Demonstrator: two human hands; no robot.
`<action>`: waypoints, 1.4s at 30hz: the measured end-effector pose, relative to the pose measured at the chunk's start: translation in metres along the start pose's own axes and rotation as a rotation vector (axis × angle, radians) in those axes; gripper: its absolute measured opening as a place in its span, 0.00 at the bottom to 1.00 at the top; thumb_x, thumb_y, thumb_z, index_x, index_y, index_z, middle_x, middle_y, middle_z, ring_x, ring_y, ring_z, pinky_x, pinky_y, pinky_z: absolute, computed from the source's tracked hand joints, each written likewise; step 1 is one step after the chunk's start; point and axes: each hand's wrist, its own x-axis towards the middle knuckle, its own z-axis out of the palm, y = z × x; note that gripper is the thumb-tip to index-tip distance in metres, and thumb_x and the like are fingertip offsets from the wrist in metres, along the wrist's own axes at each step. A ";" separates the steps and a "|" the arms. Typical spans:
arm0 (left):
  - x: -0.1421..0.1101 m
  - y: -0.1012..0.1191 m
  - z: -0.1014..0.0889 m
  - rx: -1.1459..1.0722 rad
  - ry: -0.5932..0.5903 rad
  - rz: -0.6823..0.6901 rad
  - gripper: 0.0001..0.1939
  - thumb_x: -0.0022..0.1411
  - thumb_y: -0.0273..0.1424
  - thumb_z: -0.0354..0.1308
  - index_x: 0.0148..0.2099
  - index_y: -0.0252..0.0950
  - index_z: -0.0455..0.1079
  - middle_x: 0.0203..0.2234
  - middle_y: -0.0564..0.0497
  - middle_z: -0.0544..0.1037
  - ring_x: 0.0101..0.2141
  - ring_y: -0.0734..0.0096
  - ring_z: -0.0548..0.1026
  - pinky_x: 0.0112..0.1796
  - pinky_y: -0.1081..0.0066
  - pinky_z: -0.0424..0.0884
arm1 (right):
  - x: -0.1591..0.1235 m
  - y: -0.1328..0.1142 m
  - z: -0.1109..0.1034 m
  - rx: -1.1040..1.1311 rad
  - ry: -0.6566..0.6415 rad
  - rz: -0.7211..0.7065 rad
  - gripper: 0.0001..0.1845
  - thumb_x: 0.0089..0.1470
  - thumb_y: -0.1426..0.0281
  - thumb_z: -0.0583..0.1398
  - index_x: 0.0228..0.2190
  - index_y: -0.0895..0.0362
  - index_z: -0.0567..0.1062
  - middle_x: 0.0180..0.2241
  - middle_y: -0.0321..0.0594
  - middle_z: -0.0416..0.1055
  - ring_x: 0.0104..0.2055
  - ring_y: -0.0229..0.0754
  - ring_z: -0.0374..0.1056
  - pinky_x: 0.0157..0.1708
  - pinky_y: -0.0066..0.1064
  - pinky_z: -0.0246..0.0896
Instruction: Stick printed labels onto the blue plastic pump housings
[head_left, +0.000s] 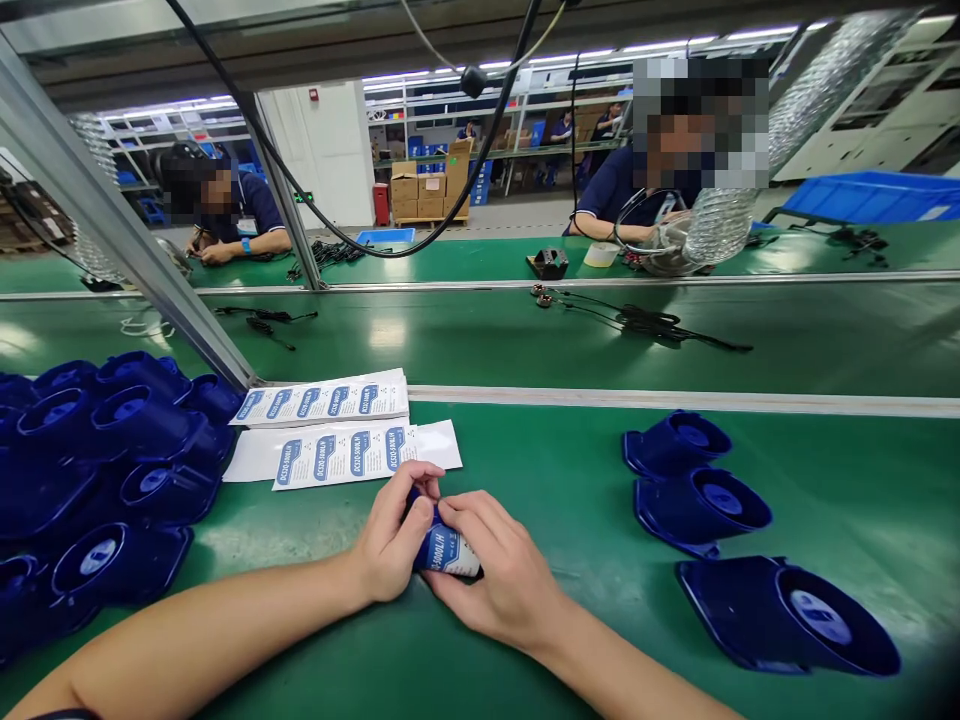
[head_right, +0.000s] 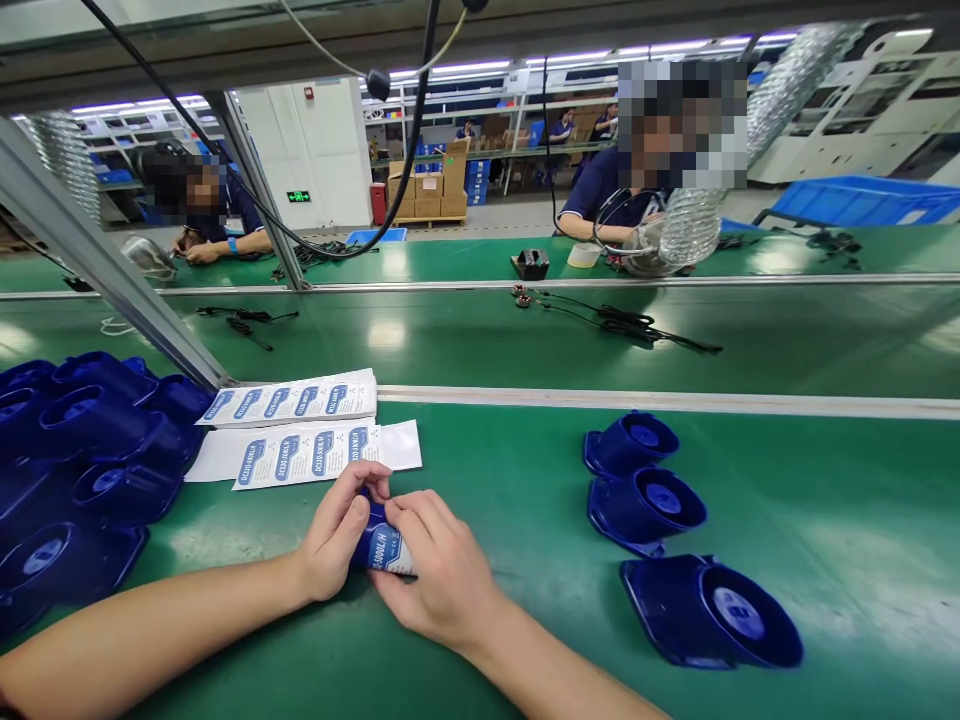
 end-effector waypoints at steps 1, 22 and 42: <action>-0.001 -0.001 0.001 -0.005 0.001 0.010 0.19 0.81 0.44 0.47 0.61 0.38 0.68 0.42 0.47 0.74 0.43 0.63 0.72 0.47 0.63 0.71 | 0.001 0.001 0.001 0.009 0.016 -0.006 0.25 0.53 0.74 0.70 0.52 0.53 0.75 0.46 0.51 0.78 0.47 0.57 0.75 0.44 0.48 0.76; -0.004 -0.002 0.007 0.045 -0.019 0.218 0.19 0.81 0.40 0.47 0.64 0.37 0.65 0.45 0.44 0.71 0.44 0.61 0.71 0.47 0.59 0.71 | 0.016 0.006 -0.010 0.738 0.005 0.646 0.16 0.45 0.56 0.80 0.23 0.52 0.85 0.30 0.35 0.69 0.35 0.43 0.70 0.39 0.39 0.68; -0.009 0.000 -0.004 0.105 -0.084 0.106 0.22 0.74 0.27 0.53 0.67 0.42 0.60 0.48 0.44 0.71 0.46 0.61 0.74 0.49 0.58 0.73 | 0.012 0.032 -0.065 0.530 -0.218 0.548 0.16 0.54 0.58 0.75 0.41 0.52 0.87 0.47 0.48 0.80 0.51 0.57 0.74 0.52 0.50 0.66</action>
